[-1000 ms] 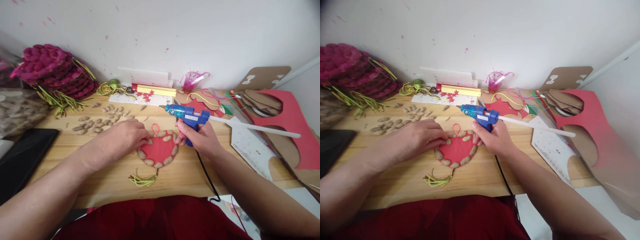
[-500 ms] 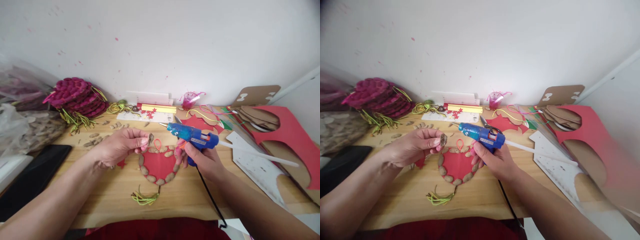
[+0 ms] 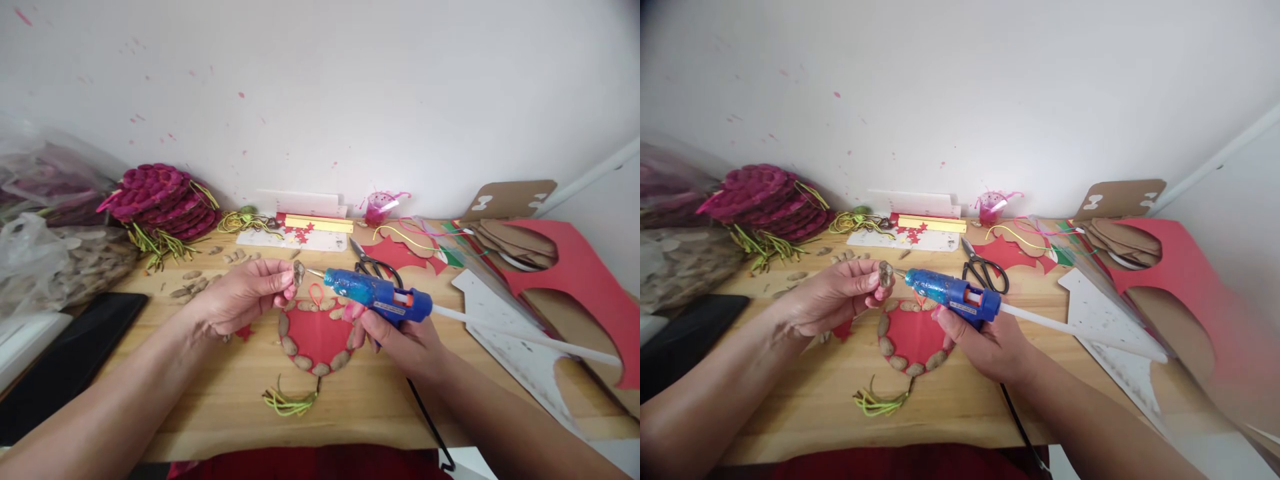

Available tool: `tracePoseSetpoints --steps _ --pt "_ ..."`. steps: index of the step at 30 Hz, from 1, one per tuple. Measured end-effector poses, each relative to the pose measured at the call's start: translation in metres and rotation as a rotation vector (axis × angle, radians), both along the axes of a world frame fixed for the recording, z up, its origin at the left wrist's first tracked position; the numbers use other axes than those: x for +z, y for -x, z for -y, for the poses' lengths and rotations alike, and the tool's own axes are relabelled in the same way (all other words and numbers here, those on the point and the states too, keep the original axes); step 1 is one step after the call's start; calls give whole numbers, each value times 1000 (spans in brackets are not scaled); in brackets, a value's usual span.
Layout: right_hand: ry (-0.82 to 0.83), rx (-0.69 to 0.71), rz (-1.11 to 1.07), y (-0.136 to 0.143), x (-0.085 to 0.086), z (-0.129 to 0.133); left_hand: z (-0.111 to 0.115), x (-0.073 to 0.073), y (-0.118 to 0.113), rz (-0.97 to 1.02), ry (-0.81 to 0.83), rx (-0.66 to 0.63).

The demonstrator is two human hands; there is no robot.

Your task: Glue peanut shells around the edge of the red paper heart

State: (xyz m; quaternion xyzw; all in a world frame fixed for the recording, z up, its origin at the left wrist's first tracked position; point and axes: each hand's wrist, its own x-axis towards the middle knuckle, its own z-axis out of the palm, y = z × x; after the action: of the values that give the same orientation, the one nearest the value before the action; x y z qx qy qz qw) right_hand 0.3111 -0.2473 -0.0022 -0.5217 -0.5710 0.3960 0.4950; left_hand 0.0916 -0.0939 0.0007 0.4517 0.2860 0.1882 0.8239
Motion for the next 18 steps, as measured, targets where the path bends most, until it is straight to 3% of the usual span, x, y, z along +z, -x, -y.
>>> tracePoseSetpoints --steps 18 --pt "-67 2 51 -4 -12 1 1 -1 -2 15 -27 18"
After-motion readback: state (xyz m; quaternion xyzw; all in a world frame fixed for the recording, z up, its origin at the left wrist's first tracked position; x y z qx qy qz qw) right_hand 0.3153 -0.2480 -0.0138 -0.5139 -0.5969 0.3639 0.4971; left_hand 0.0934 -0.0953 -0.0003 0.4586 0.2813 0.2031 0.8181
